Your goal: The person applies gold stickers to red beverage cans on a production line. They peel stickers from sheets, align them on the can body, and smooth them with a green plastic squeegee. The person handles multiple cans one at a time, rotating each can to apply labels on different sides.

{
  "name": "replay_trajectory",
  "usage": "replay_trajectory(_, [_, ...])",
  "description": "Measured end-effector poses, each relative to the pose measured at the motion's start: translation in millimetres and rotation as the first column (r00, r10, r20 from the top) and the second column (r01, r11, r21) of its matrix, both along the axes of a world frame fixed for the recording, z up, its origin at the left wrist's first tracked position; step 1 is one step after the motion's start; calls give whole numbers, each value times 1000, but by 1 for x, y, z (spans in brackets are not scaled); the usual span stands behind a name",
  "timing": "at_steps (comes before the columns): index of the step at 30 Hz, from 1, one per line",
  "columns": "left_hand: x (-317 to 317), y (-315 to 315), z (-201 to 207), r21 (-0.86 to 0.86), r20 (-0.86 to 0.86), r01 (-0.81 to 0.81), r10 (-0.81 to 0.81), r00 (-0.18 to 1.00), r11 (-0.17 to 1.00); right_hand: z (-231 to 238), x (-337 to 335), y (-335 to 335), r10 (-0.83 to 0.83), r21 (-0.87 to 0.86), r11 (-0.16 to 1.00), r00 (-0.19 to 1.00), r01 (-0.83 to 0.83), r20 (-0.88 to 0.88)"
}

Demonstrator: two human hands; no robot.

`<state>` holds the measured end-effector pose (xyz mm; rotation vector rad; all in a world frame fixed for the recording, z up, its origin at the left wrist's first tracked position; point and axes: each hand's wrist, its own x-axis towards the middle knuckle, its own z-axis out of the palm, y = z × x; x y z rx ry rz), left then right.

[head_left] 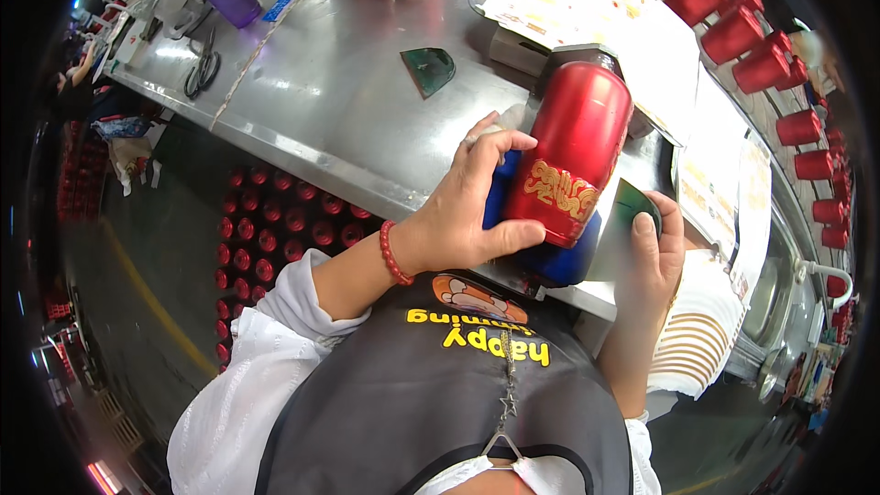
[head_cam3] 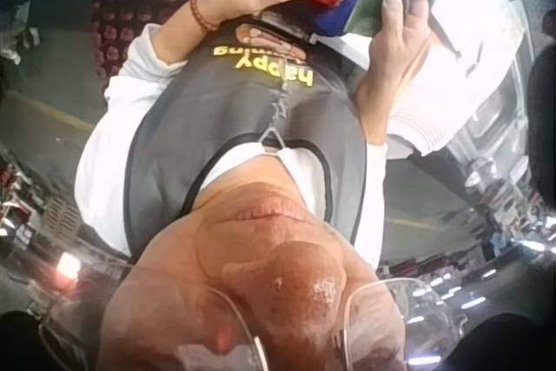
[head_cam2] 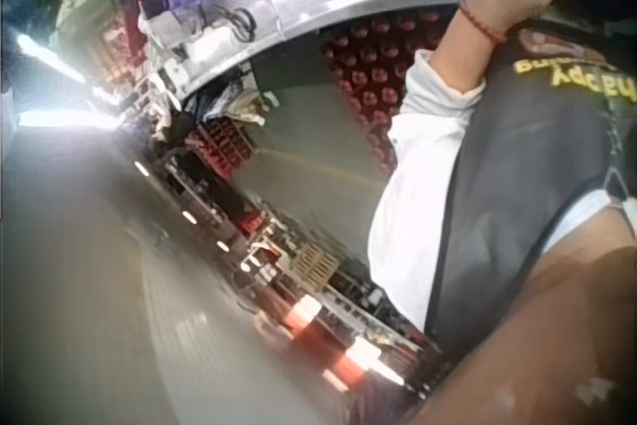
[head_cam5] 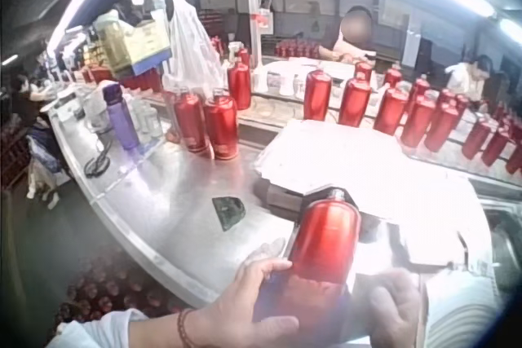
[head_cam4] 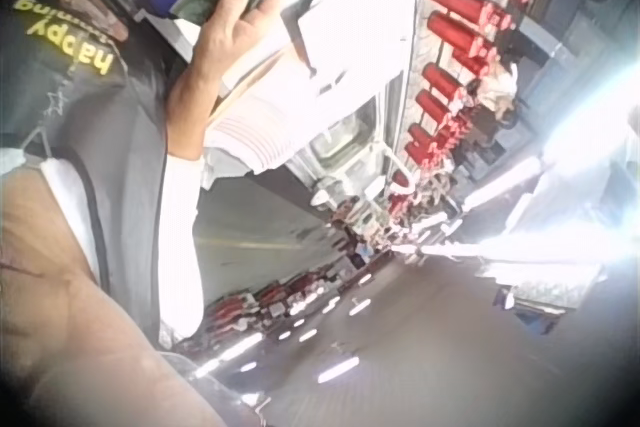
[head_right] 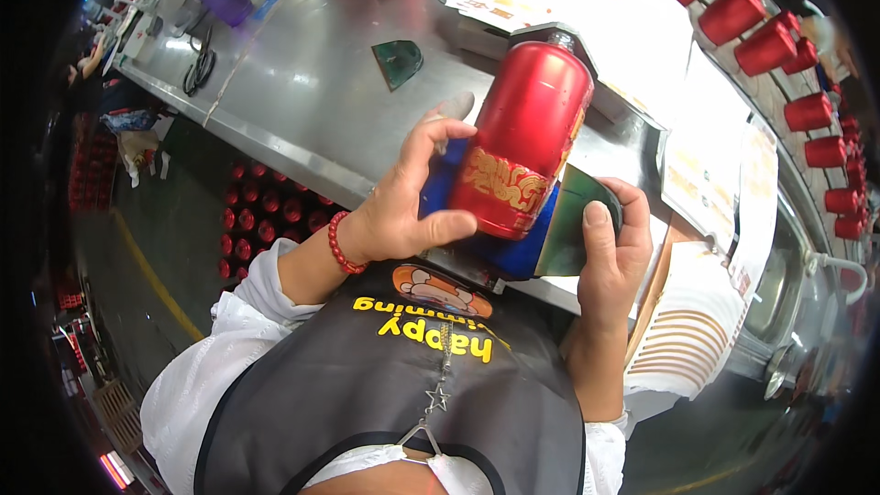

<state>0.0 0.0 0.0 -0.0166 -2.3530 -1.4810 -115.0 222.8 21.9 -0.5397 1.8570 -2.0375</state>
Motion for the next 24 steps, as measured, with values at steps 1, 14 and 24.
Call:
replay_trajectory(1, [-2, 1, 4, 31, 22, -30, 29, 999, 999, 0, 0, 1, 1, 6, 1000, 1000, -1, -5])
replay_trajectory(14, [-1, 1, 28, 80, 57, -163, 159, 986, 983, -7, 2, -3, -8, 56, 998, 998, 11, -58])
replay_trajectory(24, [-8, -14, 36, -16, -5, -195, 195, 981, 981, -11, -5, -13, 26, 9, 1000, 999, -26, -37])
